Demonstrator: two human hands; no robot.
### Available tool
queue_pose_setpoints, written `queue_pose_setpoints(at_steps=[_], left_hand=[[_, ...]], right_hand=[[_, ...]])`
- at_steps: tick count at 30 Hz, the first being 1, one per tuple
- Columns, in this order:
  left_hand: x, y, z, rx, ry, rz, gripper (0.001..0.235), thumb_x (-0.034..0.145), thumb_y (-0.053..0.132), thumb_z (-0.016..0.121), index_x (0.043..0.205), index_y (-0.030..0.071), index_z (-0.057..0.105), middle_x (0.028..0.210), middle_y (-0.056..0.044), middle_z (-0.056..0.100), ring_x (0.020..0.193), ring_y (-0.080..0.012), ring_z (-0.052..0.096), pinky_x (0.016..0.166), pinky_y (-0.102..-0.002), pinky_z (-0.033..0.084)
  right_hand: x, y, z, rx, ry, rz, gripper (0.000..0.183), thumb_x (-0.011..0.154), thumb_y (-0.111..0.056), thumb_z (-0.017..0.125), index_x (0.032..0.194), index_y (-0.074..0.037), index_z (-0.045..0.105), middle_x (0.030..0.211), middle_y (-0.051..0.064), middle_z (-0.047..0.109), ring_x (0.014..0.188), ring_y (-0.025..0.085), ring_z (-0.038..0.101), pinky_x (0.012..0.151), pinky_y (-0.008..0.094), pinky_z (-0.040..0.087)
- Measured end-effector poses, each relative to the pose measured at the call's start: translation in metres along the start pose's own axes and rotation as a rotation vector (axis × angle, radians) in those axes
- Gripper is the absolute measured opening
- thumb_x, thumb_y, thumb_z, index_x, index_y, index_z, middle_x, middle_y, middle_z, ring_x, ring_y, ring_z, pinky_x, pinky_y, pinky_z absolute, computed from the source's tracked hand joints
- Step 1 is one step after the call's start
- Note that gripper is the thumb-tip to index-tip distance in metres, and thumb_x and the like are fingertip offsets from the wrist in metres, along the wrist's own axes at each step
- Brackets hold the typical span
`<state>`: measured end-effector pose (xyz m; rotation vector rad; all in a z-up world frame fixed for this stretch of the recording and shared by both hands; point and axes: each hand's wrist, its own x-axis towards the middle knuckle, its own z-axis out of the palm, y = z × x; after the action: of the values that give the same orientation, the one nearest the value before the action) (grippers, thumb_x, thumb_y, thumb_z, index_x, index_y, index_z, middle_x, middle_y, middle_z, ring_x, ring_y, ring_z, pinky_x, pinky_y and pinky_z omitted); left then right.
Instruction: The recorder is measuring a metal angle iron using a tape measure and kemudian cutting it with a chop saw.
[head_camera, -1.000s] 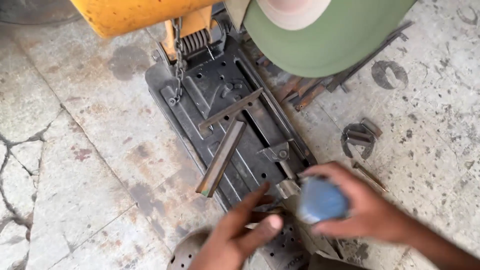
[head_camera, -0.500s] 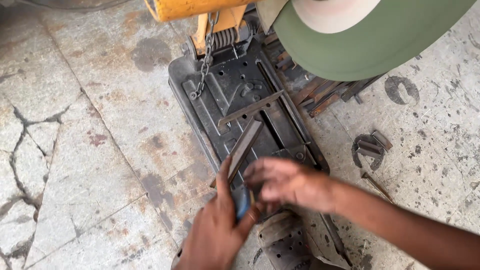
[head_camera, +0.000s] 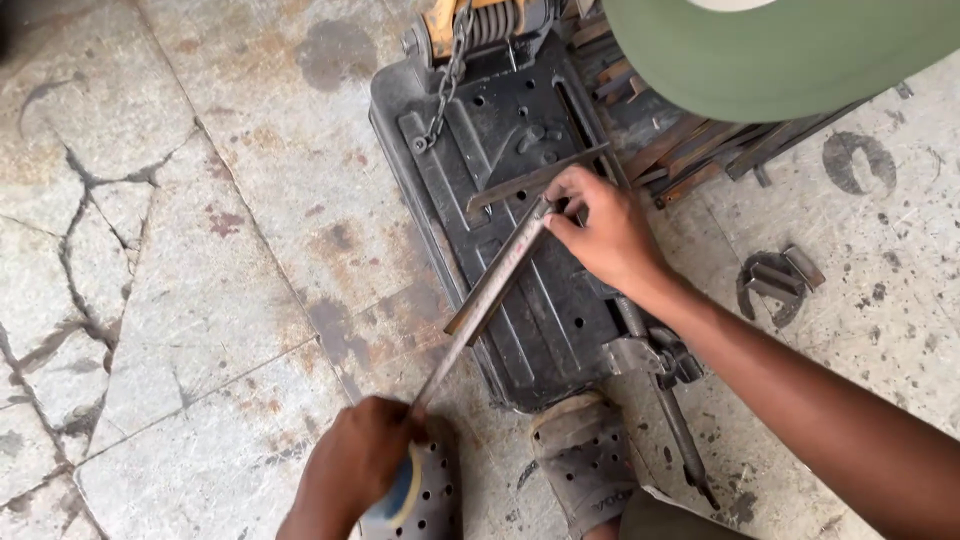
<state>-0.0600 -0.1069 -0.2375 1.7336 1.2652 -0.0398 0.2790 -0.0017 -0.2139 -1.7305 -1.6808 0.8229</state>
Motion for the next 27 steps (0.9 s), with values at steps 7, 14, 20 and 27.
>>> queue_pose_setpoints(at_steps=[7, 14, 20, 27], left_hand=[[0.018, 0.022, -0.017, -0.134, -0.029, -0.286, 0.056, 0.100, 0.045, 0.046, 0.073, 0.010, 0.082, 0.070, -0.014, 0.079, 0.055, -0.0269, 0.073, 0.070, -0.041, 0.061], [0.006, 0.025, -0.015, -0.100, -0.075, -0.327, 0.059, 0.100, 0.047, 0.045, 0.074, 0.014, 0.086, 0.073, -0.012, 0.077, 0.061, -0.0271, 0.072, 0.071, -0.040, 0.059], [0.004, 0.029, -0.018, -0.134, -0.097, -0.417, 0.056, 0.102, 0.048, 0.043, 0.082, 0.017, 0.086, 0.077, -0.009, 0.081, 0.065, -0.0246, 0.078, 0.074, -0.038, 0.064], [0.013, 0.010, -0.006, -0.171, -0.102, -0.397, 0.049, 0.100, 0.050, 0.048, 0.097, 0.014, 0.082, 0.081, -0.016, 0.079, 0.074, -0.0297, 0.079, 0.080, -0.041, 0.060]], right_hand=[[-0.006, -0.002, -0.010, -0.400, -0.158, -0.017, 0.048, 0.086, -0.021, 0.076, 0.129, -0.011, 0.056, 0.119, 0.013, 0.067, 0.115, 0.029, 0.064, 0.095, 0.046, 0.051], [-0.014, 0.001, -0.014, -0.358, -0.189, -0.076, 0.048, 0.086, -0.020, 0.076, 0.130, -0.011, 0.058, 0.127, 0.012, 0.066, 0.123, 0.029, 0.062, 0.100, 0.046, 0.050], [-0.071, 0.012, -0.053, -0.032, 0.098, -0.085, 0.034, 0.097, -0.016, 0.069, 0.129, -0.006, 0.062, 0.132, 0.012, 0.067, 0.121, 0.024, 0.065, 0.101, 0.043, 0.054], [-0.213, 0.157, -0.094, 0.071, 0.386, 0.186, 0.016, 0.102, -0.004, 0.064, 0.117, -0.002, 0.064, 0.111, 0.008, 0.070, 0.101, 0.016, 0.068, 0.087, 0.030, 0.056]])
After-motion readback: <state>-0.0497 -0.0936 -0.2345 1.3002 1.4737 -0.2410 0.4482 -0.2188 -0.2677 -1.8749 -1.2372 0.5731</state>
